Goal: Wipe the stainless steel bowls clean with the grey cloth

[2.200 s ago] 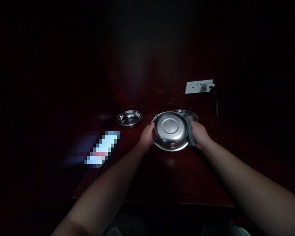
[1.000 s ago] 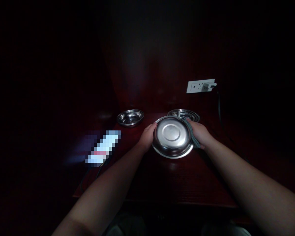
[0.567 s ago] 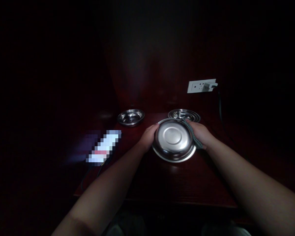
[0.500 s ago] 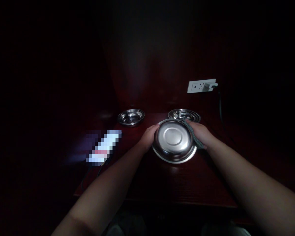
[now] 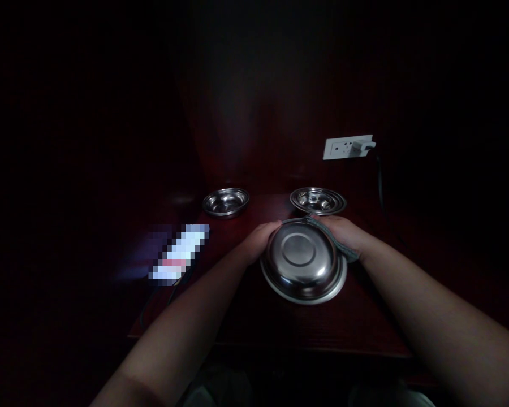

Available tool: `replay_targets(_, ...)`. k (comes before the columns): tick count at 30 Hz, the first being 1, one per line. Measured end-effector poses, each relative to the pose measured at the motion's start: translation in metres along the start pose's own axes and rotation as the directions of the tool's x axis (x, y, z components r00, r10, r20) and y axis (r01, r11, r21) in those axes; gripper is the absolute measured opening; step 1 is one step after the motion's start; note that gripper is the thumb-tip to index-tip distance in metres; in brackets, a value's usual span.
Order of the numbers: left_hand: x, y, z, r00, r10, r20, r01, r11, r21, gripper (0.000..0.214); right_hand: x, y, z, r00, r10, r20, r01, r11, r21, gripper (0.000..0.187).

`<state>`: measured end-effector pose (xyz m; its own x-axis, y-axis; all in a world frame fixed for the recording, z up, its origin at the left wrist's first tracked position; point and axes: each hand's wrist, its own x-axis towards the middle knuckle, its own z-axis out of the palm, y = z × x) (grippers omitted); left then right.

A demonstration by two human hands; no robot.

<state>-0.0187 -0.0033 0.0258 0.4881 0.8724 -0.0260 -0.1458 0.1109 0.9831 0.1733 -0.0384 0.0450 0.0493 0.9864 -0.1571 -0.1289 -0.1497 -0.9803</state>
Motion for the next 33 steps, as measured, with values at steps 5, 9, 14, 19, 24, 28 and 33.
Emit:
replay_targets(5, 0.000, -0.003, -0.001, 0.995, -0.074, 0.066, 0.075, 0.997, -0.012, 0.032, -0.005, -0.003, 0.003, 0.994, 0.064, 0.090, -0.060, 0.997, -0.038, 0.018)
replay_targets(9, -0.002, -0.002, -0.001, 0.988, -0.099, 0.117, 0.100, 0.995, -0.003, 0.030, -0.006, -0.003, 0.003, 0.990, 0.083, 0.116, -0.076, 0.995, -0.068, 0.020)
replay_targets(14, -0.006, 0.005, 0.001, 0.982, -0.065, 0.175, 0.051, 0.995, 0.085, 0.028, -0.003, 0.004, -0.001, 0.968, 0.064, 0.244, -0.047, 0.996, -0.077, 0.025)
replay_targets(19, -0.009, 0.008, 0.003, 0.974, -0.072, 0.213, 0.050, 0.993, 0.105, 0.027, -0.003, 0.006, 0.001, 0.957, 0.056, 0.285, -0.037, 0.997, -0.072, 0.024)
replay_targets(24, -0.003, 0.002, 0.000, 0.984, -0.083, 0.158, 0.088, 0.996, -0.021, 0.033, -0.001, 0.007, 0.004, 0.972, 0.015, 0.234, -0.005, 0.999, -0.043, 0.026)
replay_targets(28, 0.004, 0.004, -0.004, 0.997, -0.025, 0.076, 0.044, 0.962, -0.270, 0.042, 0.002, 0.005, 0.003, 0.990, -0.085, 0.116, 0.082, 0.996, 0.031, 0.024)
replay_targets(33, 0.005, 0.008, -0.007, 0.999, 0.035, 0.005, -0.030, 0.909, -0.416, 0.043, 0.012, 0.001, -0.003, 0.944, -0.181, -0.277, 0.225, 0.965, 0.136, 0.025)
